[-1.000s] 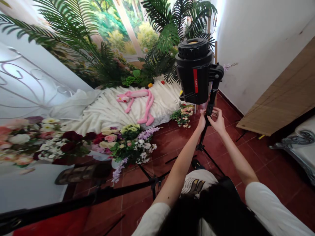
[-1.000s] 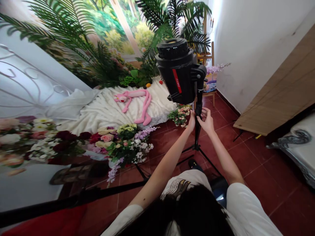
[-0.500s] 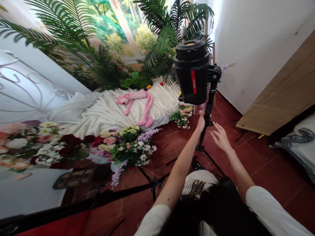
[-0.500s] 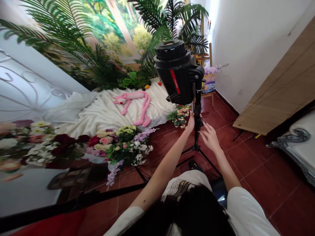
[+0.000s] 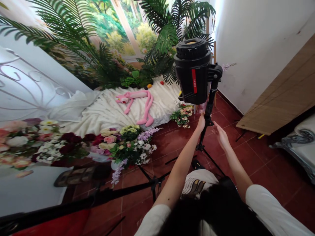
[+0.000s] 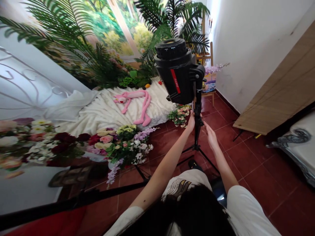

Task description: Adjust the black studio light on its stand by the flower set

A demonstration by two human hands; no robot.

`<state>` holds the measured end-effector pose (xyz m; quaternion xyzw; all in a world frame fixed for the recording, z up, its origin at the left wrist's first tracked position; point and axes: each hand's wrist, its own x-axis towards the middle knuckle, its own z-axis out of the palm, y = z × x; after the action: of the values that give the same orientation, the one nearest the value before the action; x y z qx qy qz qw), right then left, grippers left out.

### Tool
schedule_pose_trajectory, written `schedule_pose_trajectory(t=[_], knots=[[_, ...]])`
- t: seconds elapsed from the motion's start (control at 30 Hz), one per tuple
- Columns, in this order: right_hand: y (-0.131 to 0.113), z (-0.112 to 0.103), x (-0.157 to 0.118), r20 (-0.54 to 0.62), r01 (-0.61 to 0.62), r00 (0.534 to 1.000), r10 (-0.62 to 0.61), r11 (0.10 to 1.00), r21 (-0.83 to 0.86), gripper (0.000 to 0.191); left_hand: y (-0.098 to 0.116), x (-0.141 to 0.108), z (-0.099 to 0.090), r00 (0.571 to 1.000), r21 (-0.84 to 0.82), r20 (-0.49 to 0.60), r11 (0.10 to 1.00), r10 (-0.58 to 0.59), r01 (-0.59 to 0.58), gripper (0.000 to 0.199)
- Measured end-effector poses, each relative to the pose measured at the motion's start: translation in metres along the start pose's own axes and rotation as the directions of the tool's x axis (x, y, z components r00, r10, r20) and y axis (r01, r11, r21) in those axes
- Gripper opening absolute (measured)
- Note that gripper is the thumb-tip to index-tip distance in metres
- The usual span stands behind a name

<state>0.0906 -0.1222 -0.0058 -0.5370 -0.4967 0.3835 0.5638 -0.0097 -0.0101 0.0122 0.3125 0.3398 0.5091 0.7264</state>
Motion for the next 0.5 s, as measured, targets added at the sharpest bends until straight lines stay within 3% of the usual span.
schedule_pose_trajectory(t=[0.1, 0.17, 0.27, 0.37, 0.5], knots=[[-0.001, -0.002, 0.001, 0.069, -0.092, 0.994, 0.083, 0.986, 0.137, 0.062, -0.003, 0.003, -0.003, 0.999, 0.027, 0.010, 0.999, 0.034, -0.034, 0.066], [-0.002, -0.004, 0.000, 0.084, -0.083, 0.994, 0.075, 0.992, 0.096, 0.062, -0.004, 0.004, -0.004, 0.999, 0.046, 0.024, 0.998, 0.047, -0.048, 0.067], [-0.003, -0.004, -0.007, 0.012, 0.072, 0.997, -0.071, 0.979, -0.192, 0.056, -0.004, 0.003, -0.005, 0.997, 0.041, 0.047, 0.998, 0.055, -0.056, 0.067], [-0.005, -0.002, -0.014, 0.081, 0.258, 0.965, -0.251, 0.834, -0.487, 0.051, -0.002, 0.001, -0.004, 0.999, 0.031, 0.040, 0.999, 0.024, -0.026, 0.068], [-0.007, -0.003, -0.014, 0.172, 0.351, 0.934, -0.314, 0.709, -0.612, 0.047, -0.001, 0.000, -0.003, 0.999, 0.035, 0.004, 0.998, -0.045, 0.045, 0.068]])
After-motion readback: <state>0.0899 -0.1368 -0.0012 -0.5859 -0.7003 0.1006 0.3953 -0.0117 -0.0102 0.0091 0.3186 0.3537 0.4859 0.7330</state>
